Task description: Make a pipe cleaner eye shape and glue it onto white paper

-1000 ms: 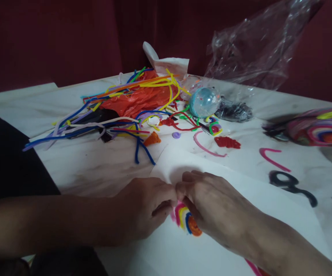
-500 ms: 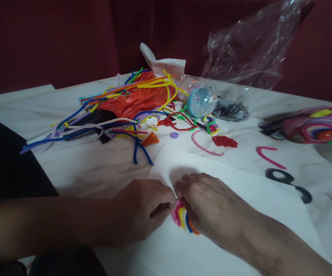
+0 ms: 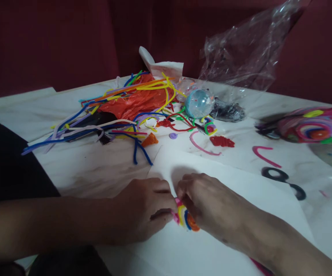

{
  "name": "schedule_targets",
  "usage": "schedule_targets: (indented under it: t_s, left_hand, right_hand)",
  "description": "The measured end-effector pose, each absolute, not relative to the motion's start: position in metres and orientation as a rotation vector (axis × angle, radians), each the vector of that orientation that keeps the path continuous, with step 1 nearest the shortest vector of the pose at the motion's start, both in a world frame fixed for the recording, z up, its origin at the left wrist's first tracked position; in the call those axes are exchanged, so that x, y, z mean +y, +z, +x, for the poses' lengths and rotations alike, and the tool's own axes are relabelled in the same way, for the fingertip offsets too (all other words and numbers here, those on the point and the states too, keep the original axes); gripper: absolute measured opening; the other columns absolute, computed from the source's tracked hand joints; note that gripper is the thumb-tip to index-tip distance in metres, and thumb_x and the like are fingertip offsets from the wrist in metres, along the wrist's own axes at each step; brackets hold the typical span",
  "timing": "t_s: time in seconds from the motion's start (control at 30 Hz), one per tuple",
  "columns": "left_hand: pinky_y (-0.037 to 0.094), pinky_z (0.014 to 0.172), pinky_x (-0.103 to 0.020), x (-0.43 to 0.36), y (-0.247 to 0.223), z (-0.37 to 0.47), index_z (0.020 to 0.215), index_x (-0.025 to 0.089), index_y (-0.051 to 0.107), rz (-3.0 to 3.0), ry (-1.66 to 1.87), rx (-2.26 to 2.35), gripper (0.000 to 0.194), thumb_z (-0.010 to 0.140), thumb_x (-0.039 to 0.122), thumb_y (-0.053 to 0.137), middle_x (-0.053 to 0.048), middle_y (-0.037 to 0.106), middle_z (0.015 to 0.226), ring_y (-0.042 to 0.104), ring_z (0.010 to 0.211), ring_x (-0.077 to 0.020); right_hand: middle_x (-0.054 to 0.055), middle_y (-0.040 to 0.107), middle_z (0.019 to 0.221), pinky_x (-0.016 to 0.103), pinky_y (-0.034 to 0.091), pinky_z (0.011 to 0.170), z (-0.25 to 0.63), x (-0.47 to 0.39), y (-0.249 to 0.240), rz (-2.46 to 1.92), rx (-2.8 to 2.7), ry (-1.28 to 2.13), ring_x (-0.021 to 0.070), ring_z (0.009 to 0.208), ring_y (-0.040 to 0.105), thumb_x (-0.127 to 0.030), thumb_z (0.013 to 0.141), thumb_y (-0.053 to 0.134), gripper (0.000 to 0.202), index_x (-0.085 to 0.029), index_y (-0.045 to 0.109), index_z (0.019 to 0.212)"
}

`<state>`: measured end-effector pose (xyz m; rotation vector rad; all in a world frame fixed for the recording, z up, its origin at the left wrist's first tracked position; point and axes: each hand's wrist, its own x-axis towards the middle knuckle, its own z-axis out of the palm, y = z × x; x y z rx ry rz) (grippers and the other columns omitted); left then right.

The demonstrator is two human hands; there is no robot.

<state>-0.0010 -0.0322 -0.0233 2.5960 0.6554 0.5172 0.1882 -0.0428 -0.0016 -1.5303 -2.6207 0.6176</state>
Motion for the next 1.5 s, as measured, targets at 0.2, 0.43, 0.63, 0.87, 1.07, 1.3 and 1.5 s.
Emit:
schedule_targets:
  t_s: [0.2,0.43,0.63,0.87,1.07,1.3,1.5]
  left_hand:
    - [0.038,0.061,-0.024,-0.033,-0.020,-0.002,0.068,0.017,0.060,2.683,0.414,0.626,0.014,0.081,0.018,0.054,-0.001,0.058,0.080,0.052,0.072,-0.0125]
    - [0.042,0.063,-0.029,-0.034,-0.022,-0.007,0.075,0.017,0.060,2.935,0.389,0.431,0.014,0.084,0.023,0.051,-0.004,0.059,0.087,0.050,0.073,-0.0157]
    - [0.041,0.056,-0.031,-0.039,-0.024,-0.009,0.078,0.015,0.059,3.091,0.375,0.282,0.011,0.084,0.015,0.050,-0.004,0.059,0.081,0.050,0.071,-0.0170]
    - [0.038,0.053,-0.030,-0.043,-0.021,-0.010,0.072,0.015,0.058,3.116,0.408,0.235,0.014,0.084,0.015,0.052,-0.003,0.060,0.075,0.049,0.064,-0.0158]
    - [0.040,0.058,-0.029,-0.041,-0.016,-0.009,0.066,0.015,0.055,2.958,0.626,0.357,0.027,0.089,0.021,0.042,-0.004,0.059,0.070,0.047,0.062,-0.0146]
    - [0.040,0.063,-0.028,-0.038,-0.014,-0.009,0.074,0.013,0.054,2.928,0.639,0.402,0.019,0.086,0.015,0.040,-0.005,0.059,0.072,0.048,0.064,-0.0145]
    - [0.042,0.063,-0.027,-0.034,-0.017,-0.009,0.084,0.014,0.052,2.828,0.464,0.609,0.013,0.084,0.014,0.039,-0.004,0.059,0.076,0.052,0.069,-0.0156]
  right_hand:
    - [-0.004,0.058,0.074,0.023,0.039,0.058,0.187,-0.043,-0.001,-1.543,-2.645,0.589,0.0147,0.066,0.055,0.008,0.072,0.054,0.030,-0.020,0.064,0.077]
    - [-0.003,0.055,0.070,0.023,0.035,0.055,0.183,-0.044,0.002,-1.563,-2.668,0.539,0.0152,0.063,0.053,0.009,0.065,0.055,0.027,-0.017,0.059,0.070]
    - [-0.003,0.052,0.067,0.025,0.031,0.054,0.183,-0.042,-0.006,-1.485,-2.686,0.481,0.0156,0.061,0.050,0.003,0.064,0.057,0.021,-0.017,0.055,0.067]
    - [-0.004,0.050,0.064,0.024,0.025,0.049,0.185,-0.046,-0.008,-1.494,-2.597,0.473,0.0142,0.054,0.045,0.004,0.064,0.055,0.023,-0.018,0.051,0.067]
    - [-0.004,0.057,0.065,0.020,0.038,0.048,0.190,-0.057,-0.001,-1.561,-2.418,0.645,0.0131,0.054,0.054,-0.011,0.086,0.044,0.021,-0.020,0.060,0.076]
    - [0.005,0.058,0.081,0.035,0.044,0.055,0.191,-0.077,-0.012,-1.635,-2.280,0.334,0.0248,0.071,0.057,-0.038,0.086,0.037,0.032,-0.023,0.064,0.081]
    - [0.009,0.056,0.083,0.035,0.048,0.044,0.181,-0.091,-0.024,-1.557,-2.370,-0.147,0.0275,0.069,0.057,-0.030,0.086,0.037,0.026,-0.020,0.061,0.085]
